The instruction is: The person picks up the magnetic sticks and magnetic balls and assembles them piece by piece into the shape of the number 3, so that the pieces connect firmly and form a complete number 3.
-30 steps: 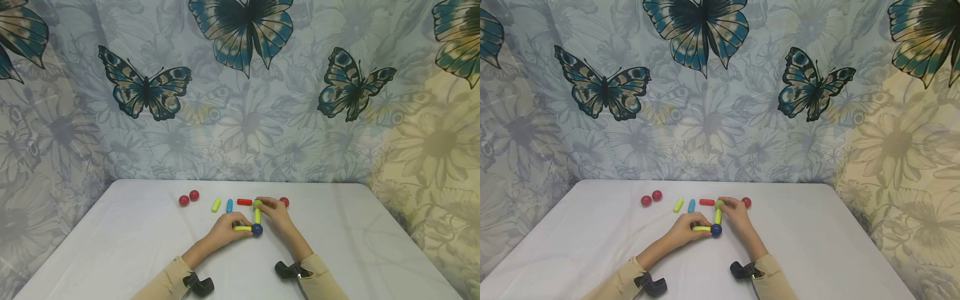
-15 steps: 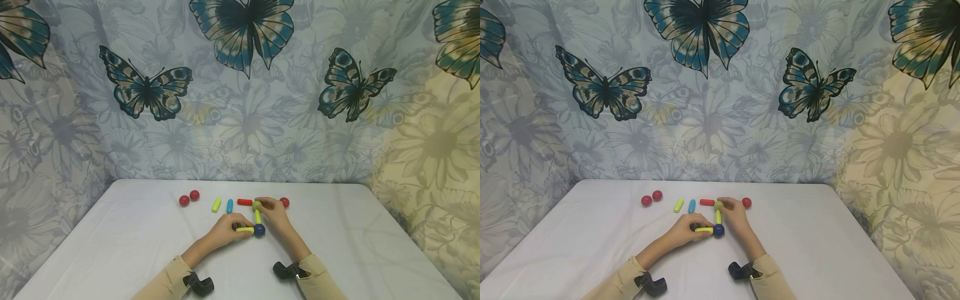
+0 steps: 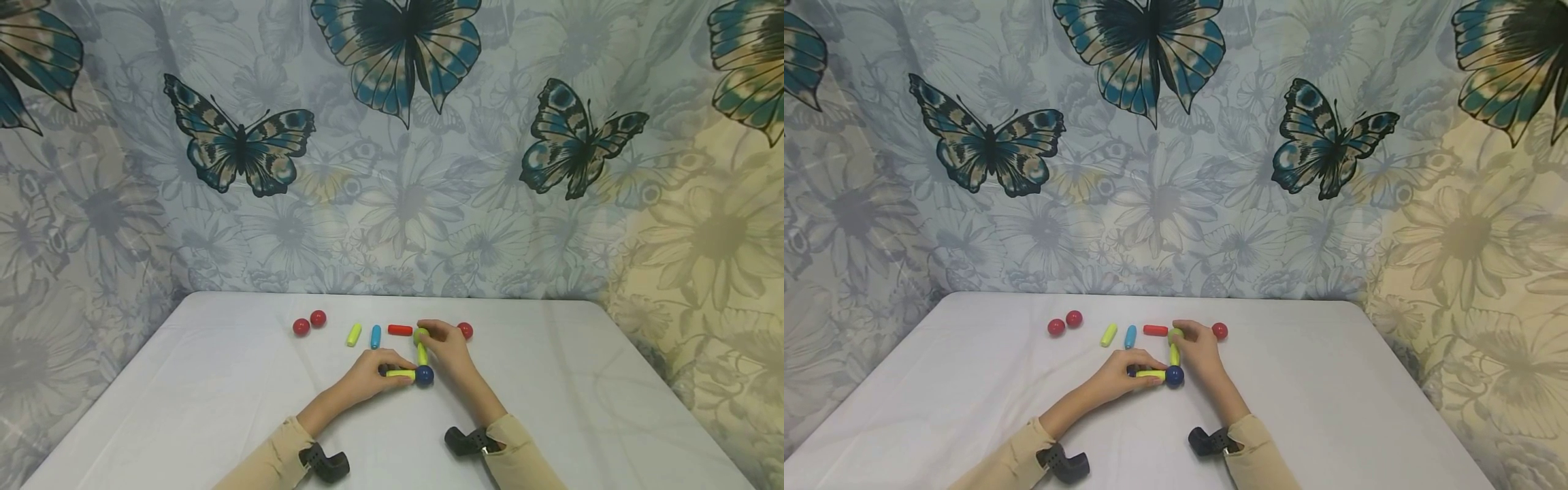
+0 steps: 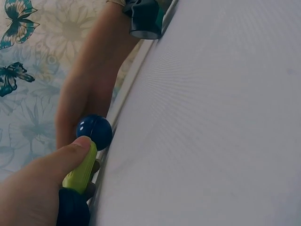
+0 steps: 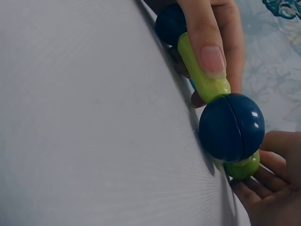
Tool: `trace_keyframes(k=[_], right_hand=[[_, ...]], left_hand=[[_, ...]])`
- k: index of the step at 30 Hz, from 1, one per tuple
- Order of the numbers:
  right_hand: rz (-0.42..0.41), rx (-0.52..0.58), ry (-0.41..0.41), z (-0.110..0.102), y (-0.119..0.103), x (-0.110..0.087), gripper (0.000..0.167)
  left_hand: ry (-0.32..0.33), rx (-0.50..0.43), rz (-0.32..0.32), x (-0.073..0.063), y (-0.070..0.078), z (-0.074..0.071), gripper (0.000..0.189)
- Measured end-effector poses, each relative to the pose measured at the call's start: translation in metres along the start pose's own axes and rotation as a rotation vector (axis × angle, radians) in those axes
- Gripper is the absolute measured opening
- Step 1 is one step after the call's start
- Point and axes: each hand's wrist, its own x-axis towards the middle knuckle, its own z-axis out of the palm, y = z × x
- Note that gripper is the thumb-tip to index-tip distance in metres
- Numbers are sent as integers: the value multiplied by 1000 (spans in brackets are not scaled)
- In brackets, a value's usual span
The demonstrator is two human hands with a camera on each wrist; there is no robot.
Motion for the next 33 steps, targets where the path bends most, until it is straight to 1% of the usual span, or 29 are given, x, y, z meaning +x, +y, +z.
trace_keyframes(k=[3, 6, 10, 13, 16, 23, 25, 29, 33], right_hand=[[-23, 11, -18, 1, 1, 3, 32], [-24, 10, -27, 2, 2, 7, 33], [-15, -16, -32, 5, 2, 12, 34], [-9, -37, -37, 7, 2, 16, 35], [-13, -64, -41, 9, 0, 18, 35], [-30, -145, -48, 13, -2, 22, 30], [-46, -162, -52, 13, -2, 23, 29], [-74, -164, -72, 14, 0, 25, 28], [-101, -154, -96, 16, 2, 27, 29]], left_hand=[[1, -12, -5, -1, 0, 0, 23], [0, -25, -11, -3, 13, -2, 24], [-9, -30, -4, -7, 36, -8, 25], [-16, -20, 11, -8, 39, -10, 25], [-19, -14, 17, -7, 35, -9, 25], [1, -4, 21, 0, 5, 1, 25], [4, -4, 21, 1, 0, 2, 24], [1, -13, 29, 1, -4, 1, 24], [-1, -23, 40, 1, -5, 1, 24]])
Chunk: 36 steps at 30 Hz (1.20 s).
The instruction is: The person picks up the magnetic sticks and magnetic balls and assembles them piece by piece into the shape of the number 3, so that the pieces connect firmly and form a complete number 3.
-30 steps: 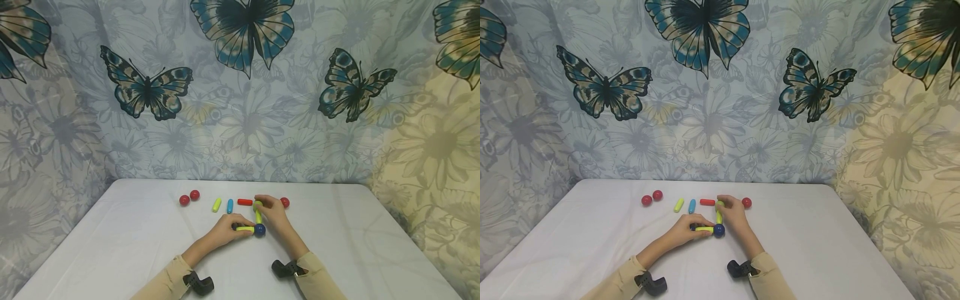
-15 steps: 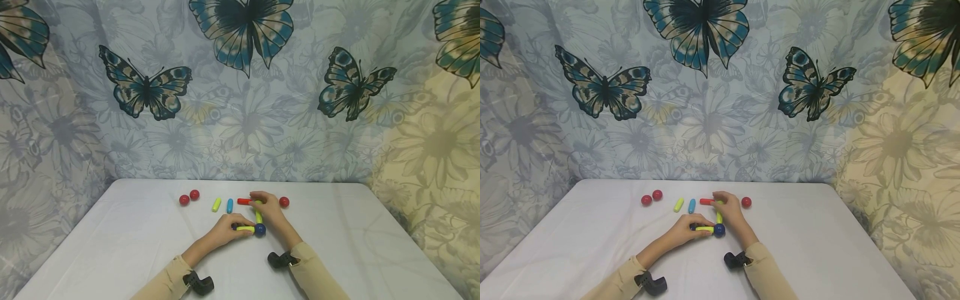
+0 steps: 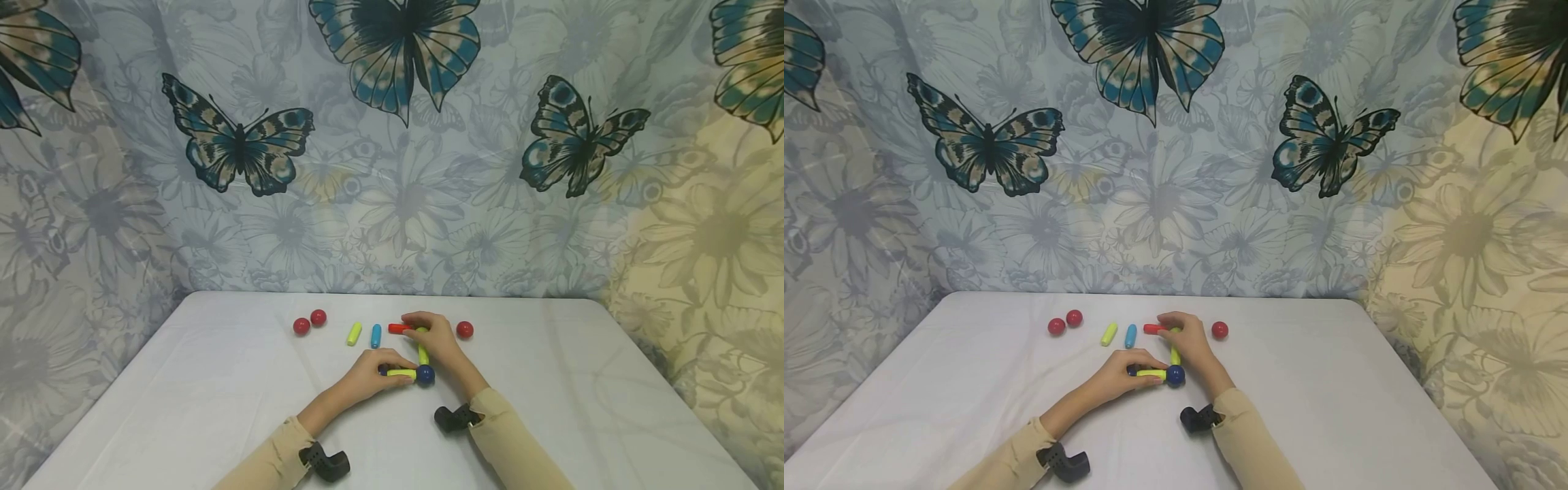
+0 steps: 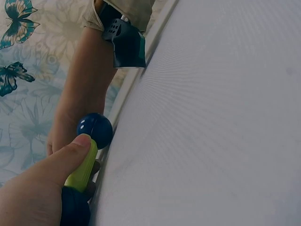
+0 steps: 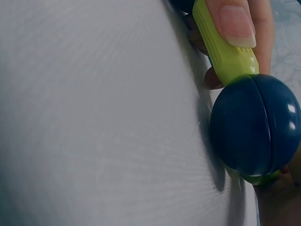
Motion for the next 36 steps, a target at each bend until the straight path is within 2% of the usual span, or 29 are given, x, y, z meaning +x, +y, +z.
trace_keyframes(k=[8, 17, 26, 36], right_hand=[[-27, -3, -11, 5, -1, 3, 26], [-14, 11, 7, 7, 1, 5, 24], [-58, -3, 26, 8, 2, 6, 23], [-23, 133, 68, 5, 5, 6, 22]], left_hand=[[17, 11, -2, -1, 3, 2, 25], [1, -10, 12, -6, 32, -7, 25], [3, -8, -1, -7, 32, -6, 25], [-10, -14, -26, -7, 35, -7, 25]])
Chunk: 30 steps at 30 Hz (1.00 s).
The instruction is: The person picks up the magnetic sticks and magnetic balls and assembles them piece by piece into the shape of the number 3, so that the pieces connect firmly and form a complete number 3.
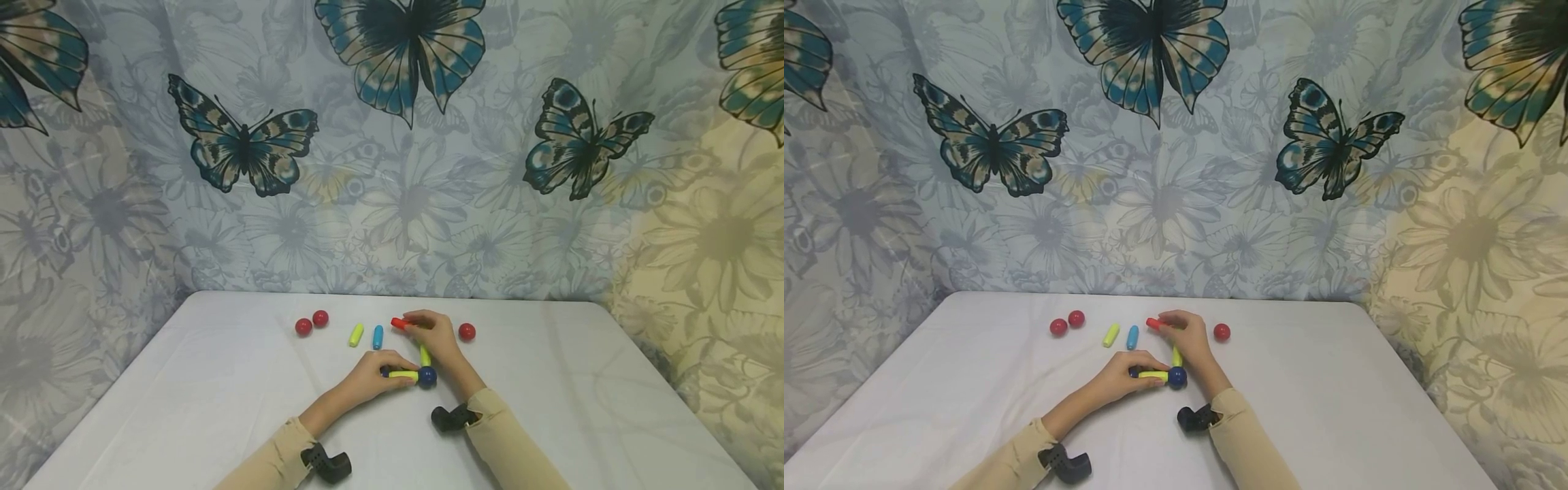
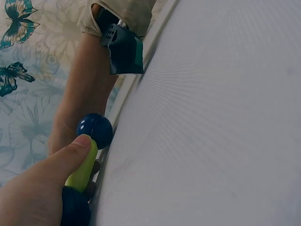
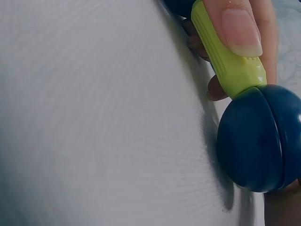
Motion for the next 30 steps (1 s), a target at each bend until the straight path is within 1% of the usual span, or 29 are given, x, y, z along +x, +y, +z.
trace_keyframes(k=[5, 8, 12, 17, 21, 25, 30], right_hand=[[-17, 51, 23, -1, 1, 0, 25], [-13, 80, 49, -2, 1, 0, 27], [42, 98, 90, -2, 2, 1, 27], [119, 154, 155, -5, 6, 3, 25], [150, 188, 205, -8, 8, 4, 26], [171, 198, 226, -9, 8, 2, 28], [222, 248, 228, -11, 6, -1, 31]], left_hand=[[8, -3, 4, 1, -1, 1, 25], [17, -1, 4, 1, -2, 2, 24], [23, 4, -4, 1, -4, 3, 24], [23, 9, -11, 1, -4, 4, 24], [21, 15, -16, 1, -4, 4, 24], [21, 16, -22, 1, -3, 4, 24], [19, 7, -25, 0, -1, 3, 24]])
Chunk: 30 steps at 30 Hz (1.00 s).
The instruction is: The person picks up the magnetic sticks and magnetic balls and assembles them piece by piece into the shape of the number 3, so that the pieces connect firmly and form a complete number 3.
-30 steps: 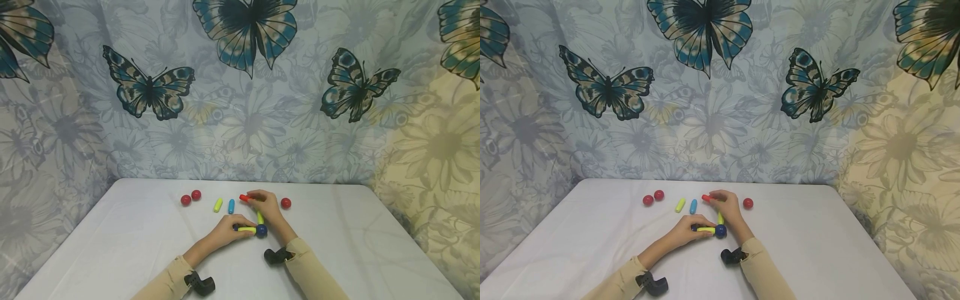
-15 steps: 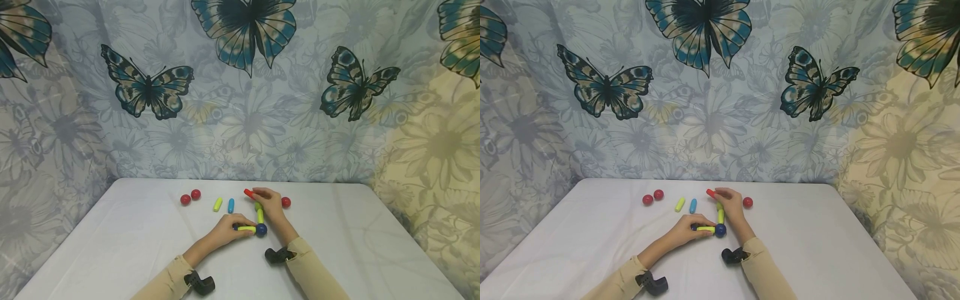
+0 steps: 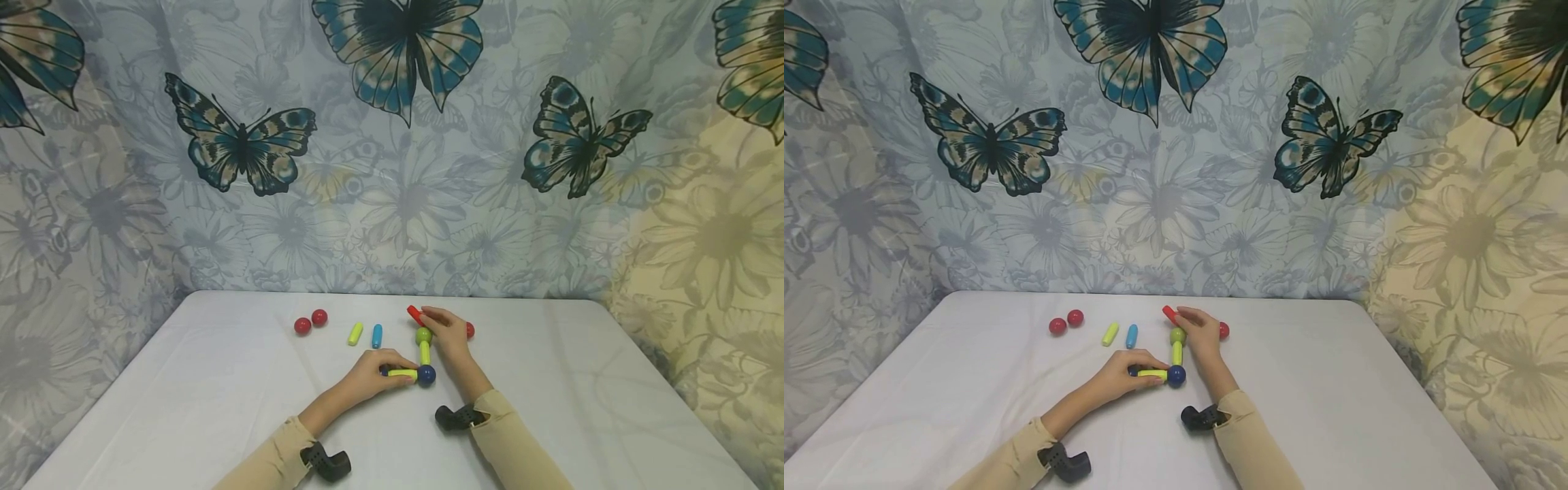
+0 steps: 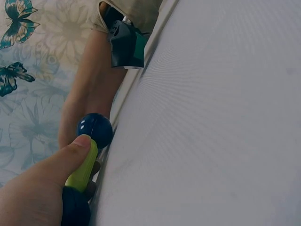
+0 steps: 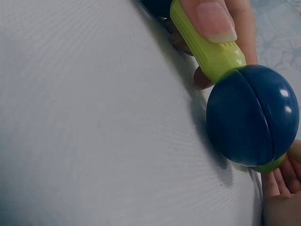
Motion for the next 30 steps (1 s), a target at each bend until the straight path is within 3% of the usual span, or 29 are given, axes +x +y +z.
trace_keyframes(k=[8, 18, 30], right_hand=[[44, 53, 7, -2, 0, -1, 33], [115, 83, 27, -4, -3, -4, 35], [123, 81, 58, -2, -5, -7, 34]], left_hand=[[12, 1, 2, 0, -1, 1, 24], [38, 39, -1, 4, -15, 7, 23], [4, -8, 11, 1, 0, 0, 24]])
